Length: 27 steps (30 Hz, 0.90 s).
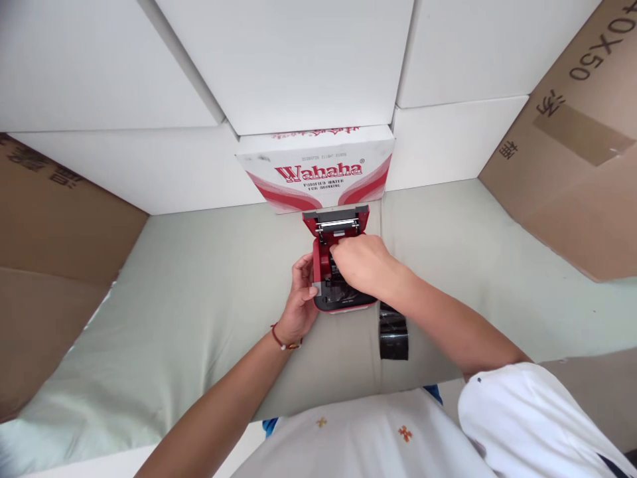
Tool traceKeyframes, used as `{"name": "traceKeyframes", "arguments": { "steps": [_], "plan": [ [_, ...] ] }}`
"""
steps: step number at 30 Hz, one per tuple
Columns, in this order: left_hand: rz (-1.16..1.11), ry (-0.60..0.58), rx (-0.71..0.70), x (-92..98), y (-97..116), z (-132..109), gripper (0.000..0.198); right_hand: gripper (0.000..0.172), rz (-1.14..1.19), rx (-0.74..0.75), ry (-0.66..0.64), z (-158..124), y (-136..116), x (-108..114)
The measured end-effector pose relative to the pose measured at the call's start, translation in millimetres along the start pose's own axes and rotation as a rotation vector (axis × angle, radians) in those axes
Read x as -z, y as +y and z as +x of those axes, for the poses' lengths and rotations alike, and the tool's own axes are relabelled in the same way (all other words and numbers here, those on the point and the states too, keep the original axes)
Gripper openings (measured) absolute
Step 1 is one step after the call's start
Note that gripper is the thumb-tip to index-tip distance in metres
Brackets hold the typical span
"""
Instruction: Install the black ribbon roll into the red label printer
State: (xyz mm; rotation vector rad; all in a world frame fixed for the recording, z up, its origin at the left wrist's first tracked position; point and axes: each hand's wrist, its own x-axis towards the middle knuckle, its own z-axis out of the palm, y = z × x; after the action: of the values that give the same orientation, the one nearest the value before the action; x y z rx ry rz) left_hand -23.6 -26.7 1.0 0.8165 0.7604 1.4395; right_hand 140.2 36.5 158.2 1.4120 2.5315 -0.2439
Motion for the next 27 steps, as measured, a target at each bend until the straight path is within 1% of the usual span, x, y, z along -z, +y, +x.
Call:
{"name": "traceKeyframes", "arguments": {
  "steps": [2, 4, 6, 8, 10, 11, 13, 14, 15, 16, 17, 18, 19, 20, 22, 24, 25, 27],
  "plan": [
    [0.008, -0.002, 0.006, 1.8, -1, 0, 0.074, 0.029, -0.033, -0.013, -0.055, 14, -8, 3],
    [0.013, -0.012, 0.012, 2.8, -1, 0, 0.075, 0.028, -0.035, -0.026, -0.067, 22, -13, 2],
    [0.017, -0.022, 0.013, 3.1, -1, 0, 0.075, 0.027, -0.033, -0.041, -0.068, 26, -14, -1],
    [0.017, -0.023, 0.010, 2.7, -1, 0, 0.075, 0.028, -0.035, -0.060, -0.067, 21, -13, -1],
    [0.010, -0.019, 0.008, 2.0, -1, 0, 0.075, 0.031, -0.015, -0.081, -0.036, 7, -9, 0],
    [0.005, -0.017, 0.007, 1.6, -1, 0, 0.075, 0.031, 0.028, -0.078, 0.013, -4, -6, 1],
    [-0.004, -0.015, 0.006, 0.8, 0, 0, 0.074, 0.030, 0.206, -0.039, 0.174, -32, 6, 3],
    [-0.008, -0.016, 0.008, 0.6, 1, 0, 0.074, 0.029, 0.329, -0.011, 0.279, -48, 14, 4],
    [-0.010, -0.018, 0.012, 0.3, 2, 0, 0.074, 0.028, 0.446, -0.002, 0.348, -64, 25, 4],
    [-0.012, -0.019, 0.018, 0.2, 3, -1, 0.074, 0.030, 0.532, -0.031, 0.402, -79, 38, 3],
    [-0.012, -0.018, 0.025, 0.1, 3, -1, 0.074, 0.033, 0.582, -0.091, 0.434, -92, 51, 0],
    [-0.011, -0.016, 0.031, 0.0, 4, -1, 0.074, 0.036, 0.597, -0.171, 0.440, -103, 66, -5],
    [-0.010, -0.012, 0.036, -0.1, 5, -2, 0.074, 0.038, 0.584, -0.232, 0.412, -112, 81, -13],
    [-0.009, -0.008, 0.038, -0.1, 5, -2, 0.074, 0.039, 0.557, -0.268, 0.347, -119, 95, -22],
    [-0.009, -0.002, 0.038, -0.2, 6, -1, 0.073, 0.041, 0.501, -0.294, 0.198, -126, 118, -43],
    [-0.004, 0.003, 0.033, -0.3, 6, -1, 0.072, 0.040, 0.463, -0.311, 0.090, -127, 132, -65],
    [0.001, 0.004, 0.030, -0.4, 6, -1, 0.071, 0.039, 0.450, -0.322, 0.076, -126, 135, -74],
    [0.009, 0.002, 0.028, -0.5, 6, 0, 0.070, 0.039, 0.437, -0.333, 0.128, -123, 135, -87]
  ]
}}
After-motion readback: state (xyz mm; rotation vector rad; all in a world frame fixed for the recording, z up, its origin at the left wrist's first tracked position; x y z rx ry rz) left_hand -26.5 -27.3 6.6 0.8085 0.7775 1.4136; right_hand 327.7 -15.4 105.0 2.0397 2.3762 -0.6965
